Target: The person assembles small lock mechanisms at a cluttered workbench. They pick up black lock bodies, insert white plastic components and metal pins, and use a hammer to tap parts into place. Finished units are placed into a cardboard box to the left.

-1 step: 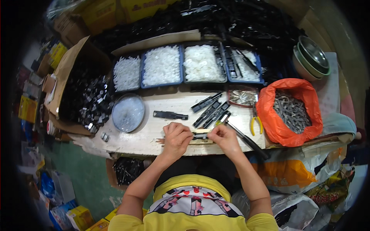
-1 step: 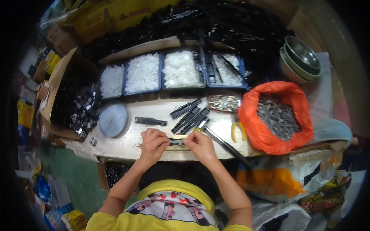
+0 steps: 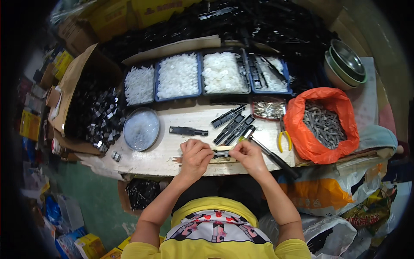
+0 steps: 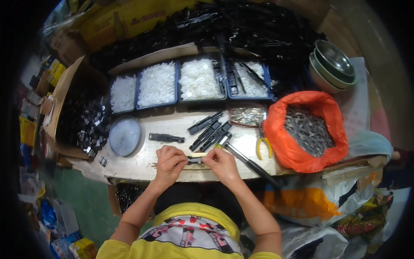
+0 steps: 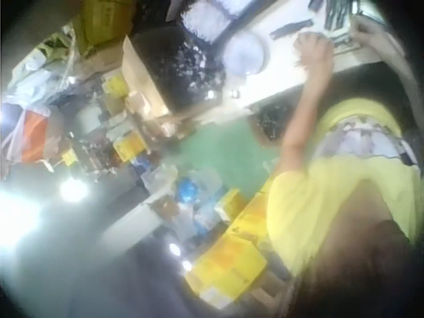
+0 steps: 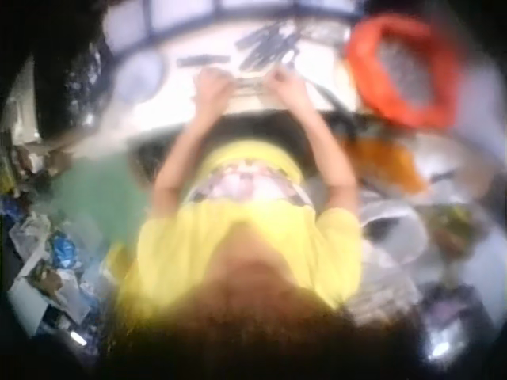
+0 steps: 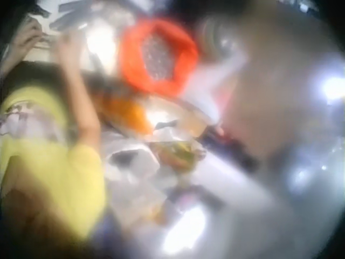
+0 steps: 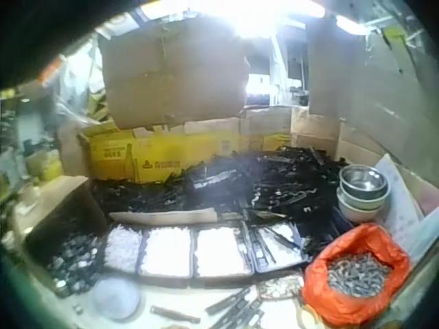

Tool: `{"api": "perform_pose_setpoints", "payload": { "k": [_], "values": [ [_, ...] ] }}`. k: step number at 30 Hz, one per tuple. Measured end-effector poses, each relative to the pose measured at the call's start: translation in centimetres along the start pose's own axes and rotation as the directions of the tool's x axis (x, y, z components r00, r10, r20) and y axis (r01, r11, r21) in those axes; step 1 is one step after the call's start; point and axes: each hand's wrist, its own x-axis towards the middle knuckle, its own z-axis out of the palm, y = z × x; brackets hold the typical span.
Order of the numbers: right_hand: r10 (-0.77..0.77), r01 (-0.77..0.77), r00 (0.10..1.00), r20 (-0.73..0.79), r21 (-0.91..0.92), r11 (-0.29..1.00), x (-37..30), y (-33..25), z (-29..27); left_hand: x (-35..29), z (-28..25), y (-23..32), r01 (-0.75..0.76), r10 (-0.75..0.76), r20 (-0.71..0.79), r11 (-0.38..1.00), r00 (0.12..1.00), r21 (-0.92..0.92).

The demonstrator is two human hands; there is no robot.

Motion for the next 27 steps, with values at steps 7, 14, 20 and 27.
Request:
{"api": "perform_pose_setpoints", "payload": {
  "k": [7, 14, 20, 27],
  "values": [
    [-0.009, 0.011, 0.997, 0.081, -0.032, 0.999, 0.2, -0.8, 0.0, 0.3, 0.1, 0.4, 0.019, -0.019, 0.008, 1.0, 1.0, -0.007],
    [-0.005, 0.011, 0.996, 0.095, -0.061, 0.998, 0.1, -0.8, -0.4, 0.0, -0.2, 0.6, 0.003, -0.003, 0.009, 0.999, 1.0, 0.032],
    [0.152, -0.166, 0.984, 0.09, 0.181, 0.969, -0.2, -1.2, -4.2, 0.4, 0.1, 0.5, 0.006, -0.008, 0.046, 0.999, 0.999, 0.043],
    [0.109, -0.159, 0.971, 0.213, 0.236, 0.959, -0.8, -1.9, -5.6, 1.9, -2.0, 3.2, 0.084, -0.084, 0.049, 0.996, 0.995, 0.005]
  ]
}}
